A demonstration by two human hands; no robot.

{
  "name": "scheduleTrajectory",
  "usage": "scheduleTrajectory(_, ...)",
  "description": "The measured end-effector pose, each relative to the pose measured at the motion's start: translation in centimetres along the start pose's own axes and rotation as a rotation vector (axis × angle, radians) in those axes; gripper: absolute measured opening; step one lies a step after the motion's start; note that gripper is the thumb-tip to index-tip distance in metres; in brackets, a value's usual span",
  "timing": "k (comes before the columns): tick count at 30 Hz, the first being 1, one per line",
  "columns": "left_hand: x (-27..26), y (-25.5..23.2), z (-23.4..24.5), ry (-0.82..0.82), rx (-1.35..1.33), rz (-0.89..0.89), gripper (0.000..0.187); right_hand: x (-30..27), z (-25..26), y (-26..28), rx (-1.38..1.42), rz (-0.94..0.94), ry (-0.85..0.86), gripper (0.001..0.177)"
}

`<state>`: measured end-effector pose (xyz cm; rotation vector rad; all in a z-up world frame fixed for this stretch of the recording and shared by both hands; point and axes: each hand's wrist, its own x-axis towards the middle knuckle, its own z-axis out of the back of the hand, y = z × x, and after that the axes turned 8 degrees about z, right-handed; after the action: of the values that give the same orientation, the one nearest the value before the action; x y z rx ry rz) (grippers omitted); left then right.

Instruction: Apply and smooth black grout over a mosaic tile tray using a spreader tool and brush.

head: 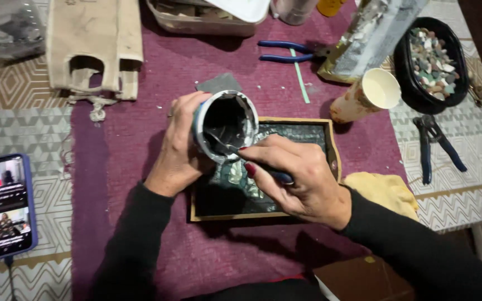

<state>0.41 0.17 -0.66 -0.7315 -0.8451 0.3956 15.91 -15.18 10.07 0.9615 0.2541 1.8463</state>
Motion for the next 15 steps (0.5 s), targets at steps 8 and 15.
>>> scheduleTrajectory(8,0.3,-0.3,0.6,0.006,0.003,-0.005,0.084,1.0,1.2,-1.6,-0.232,0.214,0.123,0.032)
scheduleTrajectory(15,-0.1,0.2,-0.4,0.021,0.045,0.012,0.085,-0.9,0.7,-2.2,-0.294,0.159,0.157,0.036)
